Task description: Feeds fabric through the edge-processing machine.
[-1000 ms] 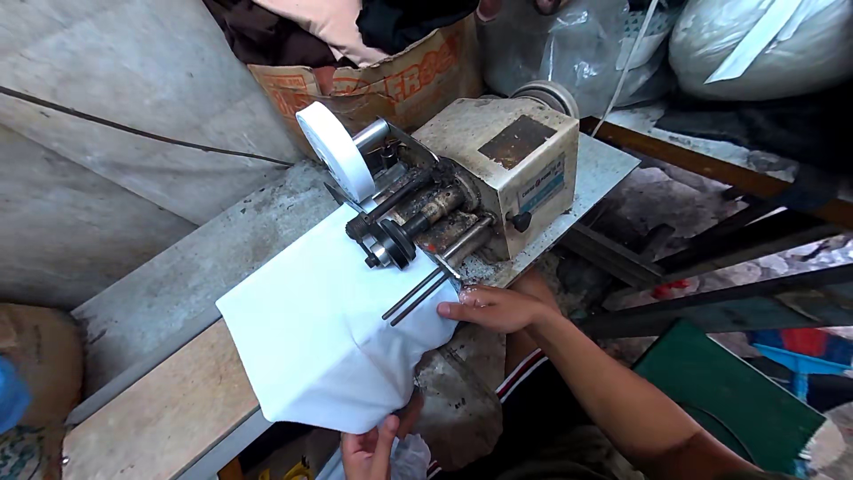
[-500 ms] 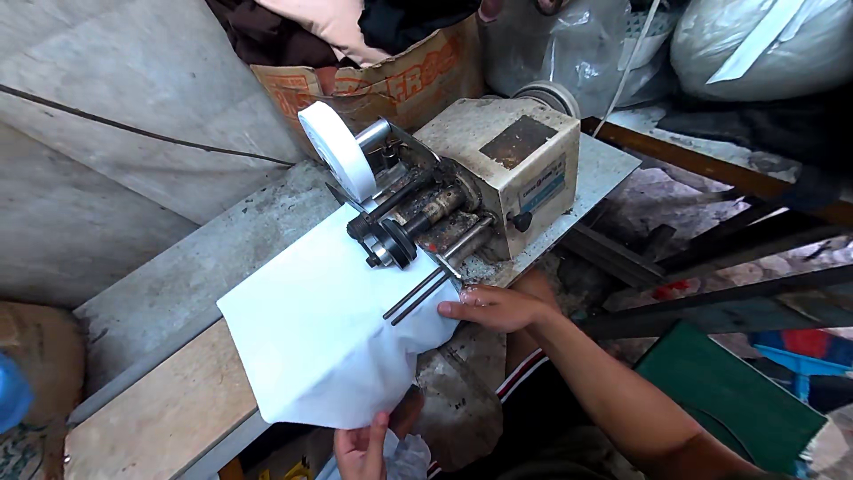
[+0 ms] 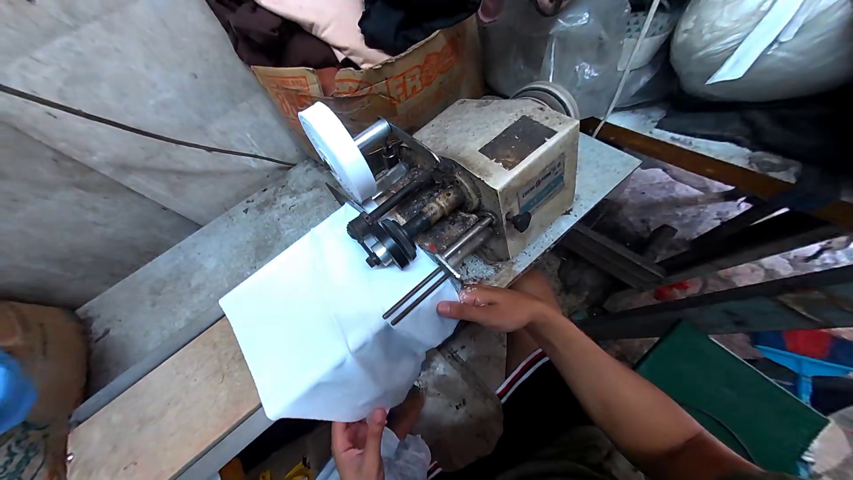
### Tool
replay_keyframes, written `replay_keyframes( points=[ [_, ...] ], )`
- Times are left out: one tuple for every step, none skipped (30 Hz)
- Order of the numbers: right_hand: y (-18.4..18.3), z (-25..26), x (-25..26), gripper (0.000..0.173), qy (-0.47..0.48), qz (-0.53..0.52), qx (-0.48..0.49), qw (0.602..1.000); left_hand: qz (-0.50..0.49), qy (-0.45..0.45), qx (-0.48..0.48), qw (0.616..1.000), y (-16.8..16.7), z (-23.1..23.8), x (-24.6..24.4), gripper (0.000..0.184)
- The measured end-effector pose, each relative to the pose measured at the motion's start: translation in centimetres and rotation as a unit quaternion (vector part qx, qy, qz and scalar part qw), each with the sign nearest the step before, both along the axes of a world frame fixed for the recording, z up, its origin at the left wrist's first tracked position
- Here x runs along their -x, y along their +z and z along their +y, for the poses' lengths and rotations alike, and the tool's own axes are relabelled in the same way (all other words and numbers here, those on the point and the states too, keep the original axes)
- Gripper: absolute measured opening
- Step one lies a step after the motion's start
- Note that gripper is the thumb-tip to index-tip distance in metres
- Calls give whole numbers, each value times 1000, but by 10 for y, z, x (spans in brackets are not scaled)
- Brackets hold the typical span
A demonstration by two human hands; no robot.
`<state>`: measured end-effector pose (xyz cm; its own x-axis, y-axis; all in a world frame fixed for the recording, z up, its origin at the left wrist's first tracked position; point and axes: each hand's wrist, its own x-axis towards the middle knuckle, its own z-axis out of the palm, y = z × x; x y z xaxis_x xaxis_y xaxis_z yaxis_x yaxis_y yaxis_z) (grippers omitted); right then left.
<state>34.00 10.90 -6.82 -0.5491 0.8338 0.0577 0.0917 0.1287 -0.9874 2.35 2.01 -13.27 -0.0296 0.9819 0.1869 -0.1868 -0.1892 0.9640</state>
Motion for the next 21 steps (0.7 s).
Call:
replay_keyframes(
  points=[
    [0, 0, 0, 40, -2, 0, -1, 1000, -1, -2, 4, 1000, 1, -1, -1, 38],
    [0, 0, -1, 40, -3, -1, 0, 1000, -4, -3, 10, 1000, 2, -2, -4, 38],
    [1, 0, -1, 40, -3, -3, 3, 1000, -6, 0, 15, 1000, 4, -4, -6, 38],
    [1, 0, -1, 41, -4, -7, 5, 1000, -4, 7, 16, 1000, 4, -4, -6, 38],
    [1, 0, 0, 41, -4, -10, 5, 1000, 0, 10, 12, 1000, 3, -2, -4, 39],
    [2, 0, 0, 41, -6, -11, 3, 1000, 5, 10, 8, 1000, 2, -1, -3, 41],
    [2, 0, 0, 41, -7, -12, 1, 1000, 9, 8, 8, 1000, 1, -1, -2, 41],
    [2, 0, 0, 41, -7, -11, 1, 1000, 9, 5, 12, 1000, 2, -2, -4, 39],
    [2, 0, -1, 41, -6, -11, 1, 1000, 4, 0, 17, 1000, 4, -4, -6, 36],
    [2, 0, 0, 41, -6, -9, 2, 1000, -1, -1, 17, 1000, 6, -5, -7, 35],
    [2, 0, 0, 40, -5, -8, 3, 1000, -2, 3, 13, 1000, 5, -4, -6, 36],
    [2, 0, 0, 40, -4, -7, 1, 1000, 5, 6, 9, 1000, 3, -2, -3, 39],
    [1, 0, 0, 40, -4, -4, -2, 1000, 11, 4, 6, 1000, 2, -1, -1, 42],
    [1, 1, 0, 40, -4, -1, -6, 1000, 13, -2, 7, 1000, 0, 0, 0, 43],
    [1, 1, 0, 40, -3, -1, -7, 1000, 10, -10, 12, 1000, 1, -1, -2, 41],
    [1, 0, 0, 40, -2, -2, -6, 1000, 2, -17, 17, 1000, 3, -3, -4, 38],
    [2, 0, 0, 40, -4, -4, -3, 1000, -7, -23, 18, 1000, 4, -3, -6, 37],
    [2, 0, 0, 40, -5, -7, 0, 1000, -11, -24, 13, 1000, 4, -2, -5, 37],
    [2, 0, 0, 40, -6, -10, 3, 1000, -9, -23, 6, 1000, 3, -1, -4, 39],
    [3, 0, 0, 40, -8, -10, 3, 1000, -2, -20, 4, 1000, 2, 0, -3, 40],
    [2, 0, 0, 39, -7, -5, -1, 1000, 4, -19, 7, 1000, 2, 0, -4, 41]
  ],
)
